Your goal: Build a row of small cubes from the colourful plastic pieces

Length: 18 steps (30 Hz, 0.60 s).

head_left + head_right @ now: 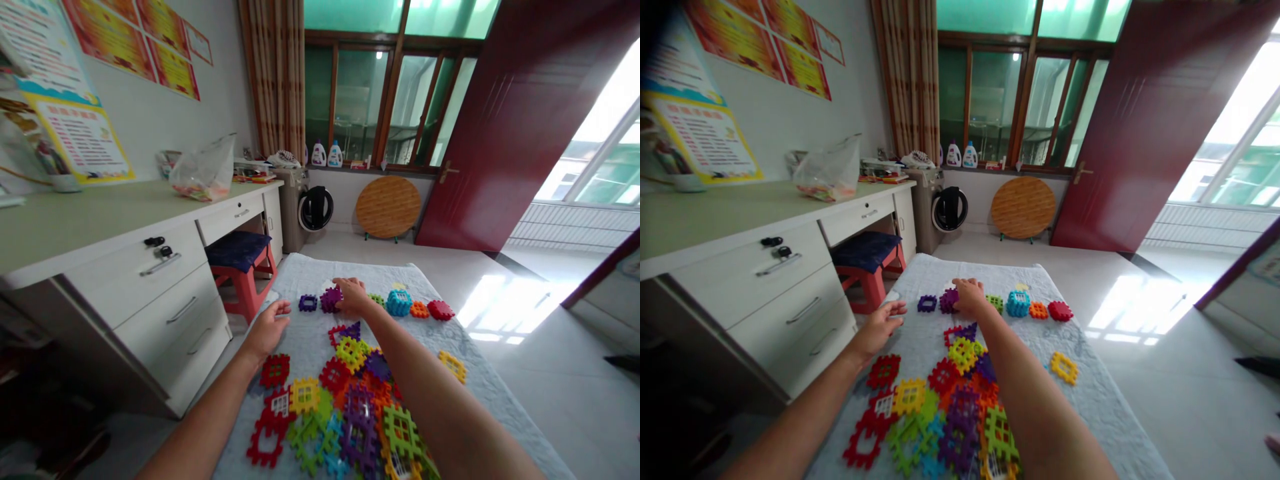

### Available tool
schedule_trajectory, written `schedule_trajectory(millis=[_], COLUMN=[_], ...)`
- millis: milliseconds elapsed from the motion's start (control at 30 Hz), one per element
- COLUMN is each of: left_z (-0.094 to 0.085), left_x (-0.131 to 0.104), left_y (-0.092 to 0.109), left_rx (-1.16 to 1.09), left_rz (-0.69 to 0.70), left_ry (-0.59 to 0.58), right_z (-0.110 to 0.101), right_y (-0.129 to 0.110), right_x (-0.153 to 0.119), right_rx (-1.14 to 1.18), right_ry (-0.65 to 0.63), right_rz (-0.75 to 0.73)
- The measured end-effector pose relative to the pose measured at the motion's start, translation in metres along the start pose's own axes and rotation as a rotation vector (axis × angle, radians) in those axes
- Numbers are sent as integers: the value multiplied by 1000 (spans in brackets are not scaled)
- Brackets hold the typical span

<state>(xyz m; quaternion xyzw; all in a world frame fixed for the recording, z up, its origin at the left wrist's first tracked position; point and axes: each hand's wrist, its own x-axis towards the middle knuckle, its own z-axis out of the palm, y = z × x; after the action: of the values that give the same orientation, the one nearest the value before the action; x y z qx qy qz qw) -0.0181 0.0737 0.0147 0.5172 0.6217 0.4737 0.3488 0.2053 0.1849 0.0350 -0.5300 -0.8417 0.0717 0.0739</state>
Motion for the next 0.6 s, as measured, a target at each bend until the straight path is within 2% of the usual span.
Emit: schedule_trajectory(millis=[133,300,467,600], left_z=[-10,-11,-9,-8], left_x=[-5,-10,-12,-10], left_y=[-16,-26,-30,-35], left_rx=[-6,214,315,337], left_rz=[-14,83,170,196], left_ry=[128,262,274,253], right_z=[-14,-17,-7,-2], right_y=[-4,-16,-18,-20], right_x=[0,5,11,16], right_rx=[44,-44,-130,-114], right_ry=[43,-48,-134,-138], right_rz=[-2,-88,-118,-127])
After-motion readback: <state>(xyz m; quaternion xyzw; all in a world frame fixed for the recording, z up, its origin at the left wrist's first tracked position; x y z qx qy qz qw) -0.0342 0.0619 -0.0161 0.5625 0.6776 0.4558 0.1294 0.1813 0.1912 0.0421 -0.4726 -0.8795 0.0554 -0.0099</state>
